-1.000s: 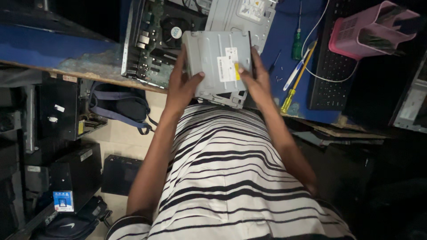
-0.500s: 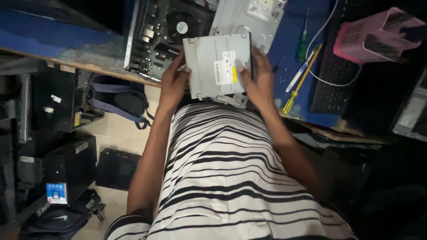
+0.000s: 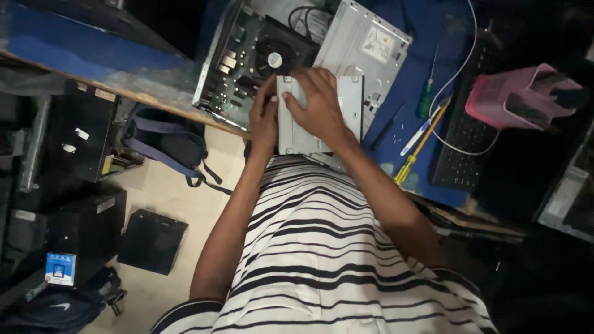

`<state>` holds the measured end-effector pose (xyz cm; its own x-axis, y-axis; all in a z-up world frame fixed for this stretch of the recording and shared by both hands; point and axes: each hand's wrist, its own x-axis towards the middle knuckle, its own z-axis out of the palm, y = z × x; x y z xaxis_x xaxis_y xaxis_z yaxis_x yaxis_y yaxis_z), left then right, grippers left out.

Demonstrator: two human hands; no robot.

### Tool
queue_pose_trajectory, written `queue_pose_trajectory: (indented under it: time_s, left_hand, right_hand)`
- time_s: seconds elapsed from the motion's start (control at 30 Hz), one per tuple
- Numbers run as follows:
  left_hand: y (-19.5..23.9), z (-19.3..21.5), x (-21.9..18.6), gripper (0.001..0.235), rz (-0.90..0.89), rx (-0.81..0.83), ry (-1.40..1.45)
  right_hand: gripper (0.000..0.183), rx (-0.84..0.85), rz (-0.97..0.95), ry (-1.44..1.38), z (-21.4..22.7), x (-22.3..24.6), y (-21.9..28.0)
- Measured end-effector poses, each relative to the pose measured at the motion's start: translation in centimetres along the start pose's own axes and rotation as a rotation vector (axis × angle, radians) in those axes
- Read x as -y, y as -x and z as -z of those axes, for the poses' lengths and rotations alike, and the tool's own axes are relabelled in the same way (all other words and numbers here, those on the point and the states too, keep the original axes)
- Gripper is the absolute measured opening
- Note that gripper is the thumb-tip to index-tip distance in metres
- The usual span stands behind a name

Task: The person removes a CD-ROM drive from a desktop computer case using a screwdriver. They unscrew the drive, disconnect cables, and remove the metal bracket to separate the drive from the case.

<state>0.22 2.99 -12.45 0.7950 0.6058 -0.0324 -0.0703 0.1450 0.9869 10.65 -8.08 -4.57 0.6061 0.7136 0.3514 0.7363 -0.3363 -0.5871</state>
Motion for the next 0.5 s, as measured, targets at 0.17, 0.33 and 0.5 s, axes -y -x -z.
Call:
queue_pose_trajectory:
  time_s: [0.17, 0.33, 0.5]
  left_hand:
    - [0.3, 0.9, 0.3, 0.047, 0.134, 0.045, 0.105]
    - [0.2, 2.0, 0.2, 0.062, 0.113, 0.125, 0.022]
    - [0.7, 3.0, 2.0, 0.073, 0.170, 0.144, 0.119]
  right_hand:
    - [0.037, 0.034, -0.026, -0.058, 0.5, 0.0, -0.2]
    - [0.043, 0.264, 0.137, 0.083, 2.1, 0.4, -1.3]
    - [0.056, 0.604, 0.305, 0.091, 4.8, -0.4, -5.0]
